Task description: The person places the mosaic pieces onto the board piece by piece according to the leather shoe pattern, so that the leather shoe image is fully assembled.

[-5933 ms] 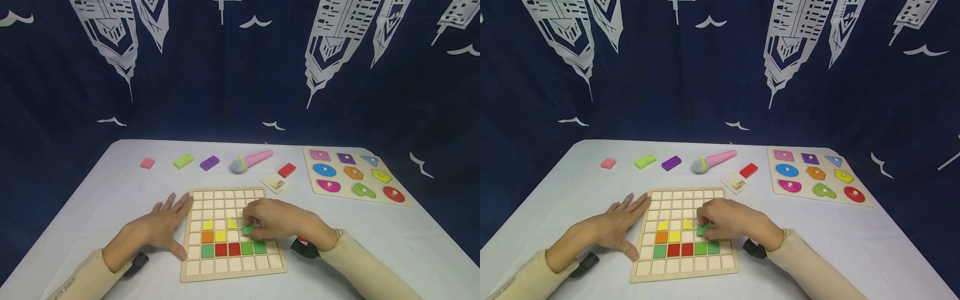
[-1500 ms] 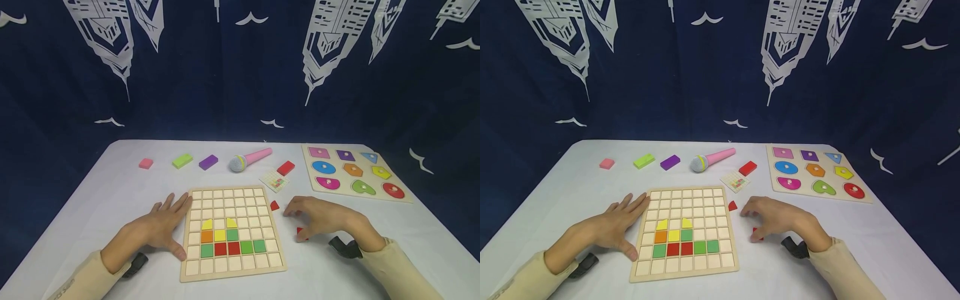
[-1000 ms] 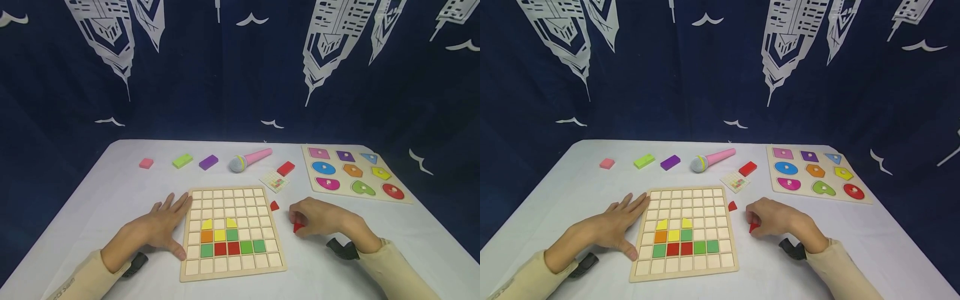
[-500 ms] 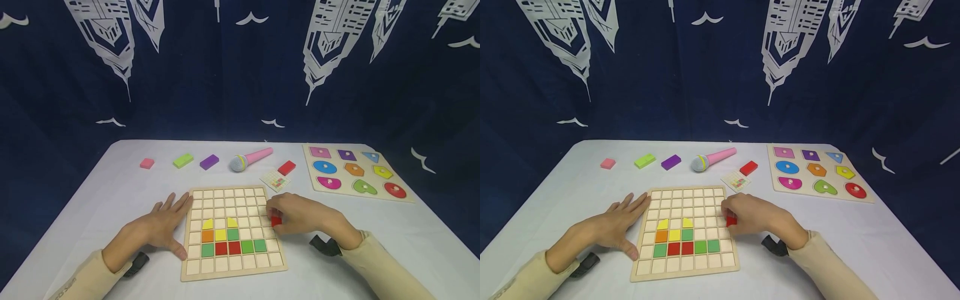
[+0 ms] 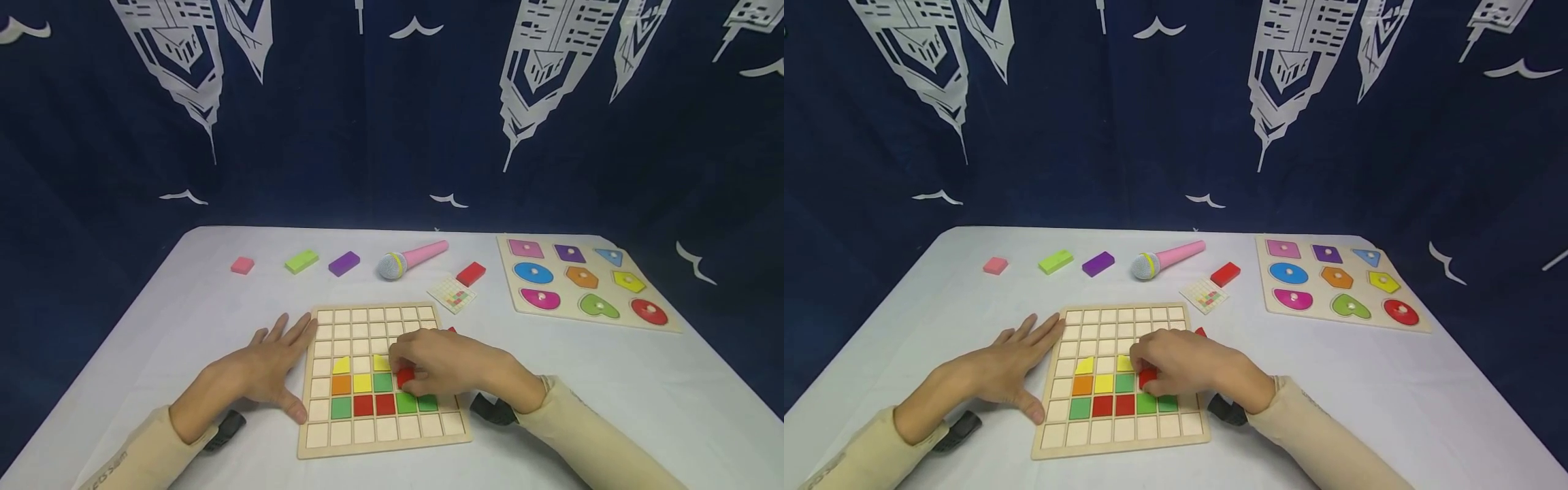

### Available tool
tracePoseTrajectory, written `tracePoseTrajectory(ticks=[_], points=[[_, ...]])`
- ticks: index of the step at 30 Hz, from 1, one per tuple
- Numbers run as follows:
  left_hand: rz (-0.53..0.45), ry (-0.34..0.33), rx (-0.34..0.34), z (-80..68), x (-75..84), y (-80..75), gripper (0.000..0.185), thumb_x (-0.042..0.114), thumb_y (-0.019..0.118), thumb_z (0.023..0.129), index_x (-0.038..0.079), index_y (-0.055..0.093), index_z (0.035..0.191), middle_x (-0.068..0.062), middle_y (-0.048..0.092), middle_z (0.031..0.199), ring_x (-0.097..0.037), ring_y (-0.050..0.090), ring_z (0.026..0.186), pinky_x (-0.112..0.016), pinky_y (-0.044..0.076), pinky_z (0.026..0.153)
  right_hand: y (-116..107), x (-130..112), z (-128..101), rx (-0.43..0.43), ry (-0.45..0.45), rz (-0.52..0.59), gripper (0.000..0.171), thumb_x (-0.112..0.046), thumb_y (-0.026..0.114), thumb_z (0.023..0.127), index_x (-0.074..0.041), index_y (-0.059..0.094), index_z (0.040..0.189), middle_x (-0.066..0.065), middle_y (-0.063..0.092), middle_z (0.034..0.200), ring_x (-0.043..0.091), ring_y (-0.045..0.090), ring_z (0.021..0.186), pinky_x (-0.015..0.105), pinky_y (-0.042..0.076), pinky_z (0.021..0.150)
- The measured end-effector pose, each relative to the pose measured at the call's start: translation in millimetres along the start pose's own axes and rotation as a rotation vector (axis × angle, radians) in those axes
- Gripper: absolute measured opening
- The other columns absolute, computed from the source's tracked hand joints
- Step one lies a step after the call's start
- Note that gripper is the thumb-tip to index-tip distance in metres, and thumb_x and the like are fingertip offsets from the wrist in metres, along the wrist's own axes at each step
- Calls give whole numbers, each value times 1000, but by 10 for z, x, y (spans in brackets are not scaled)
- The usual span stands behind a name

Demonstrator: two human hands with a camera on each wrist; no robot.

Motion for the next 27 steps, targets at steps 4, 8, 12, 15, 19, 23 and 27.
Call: tracePoseTrajectory(ticks=[4, 8, 12, 15, 19, 23, 27], points=[[0, 7, -1, 2, 5, -10, 149, 68, 86, 49, 1, 12, 160, -21, 6, 168, -54, 1, 151, -73, 11, 116, 54, 12, 18, -16, -3, -5, 12, -19, 74, 89, -21, 70, 101, -11, 59, 90, 4, 52, 84, 16, 48, 74], [3, 2, 1, 12, -8, -15, 149, 68, 86, 49, 2, 12, 160, -20, 6, 168, -53, 1, 151, -72, 11, 117, 56, 8, 20, -16, -14, 3, 9, -20, 74, 90, -21, 70, 99, -12, 59, 92, 4, 52, 84, 16, 48, 76], [-1, -3, 3, 11, -11, -11, 149, 68, 86, 48, 2, 12, 160, -20, 6, 168, -52, 1, 151, -72, 11, 117, 57, 9, 16, -22, -10, 18, 9, -20, 74, 91, -21, 71, 98, -12, 60, 91, 4, 52, 85, 16, 49, 77], [-6, -4, 4, 7, -9, -8, 149, 67, 87, 48, 2, 12, 160, -20, 7, 168, -52, 1, 151, -72, 11, 117, 54, 10, 7, -29, -5, 30, 10, -18, 75, 90, -20, 72, 100, -12, 62, 93, 4, 53, 86, 17, 50, 79], [-4, -2, 6, 4, -6, -9, 149, 67, 87, 48, 2, 12, 160, -20, 7, 168, -53, 1, 151, -72, 11, 117, 44, -2, -12, -38, -12, 27, 14, -13, 73, 91, -18, 73, 104, -11, 66, 99, 4, 56, 91, 19, 52, 87], [-2, 1, 6, 5, -4, -13, 149, 67, 86, 48, 1, 12, 160, -20, 7, 168, -52, 1, 151, -72, 11, 117, 37, -20, -34, -49, -16, 16, 18, -10, 72, 91, -17, 73, 108, -10, 68, 104, 4, 58, 97, 22, 52, 94], [0, 6, 7, 1, 1, -15, 149, 67, 86, 49, 1, 12, 160, -20, 7, 168, -53, 2, 151, -72, 11, 117, 39, -20, -31, -54, -9, 33, 19, -9, 73, 91, -17, 73, 108, -11, 67, 103, 4, 57, 95, 21, 52, 93]])
Point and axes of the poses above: each hand's wrist, its own z-axis towards the middle knuckle, its own y-axis out of the palm, x = y × z, the point moved 8 cm from there along z, towards the middle knuckle
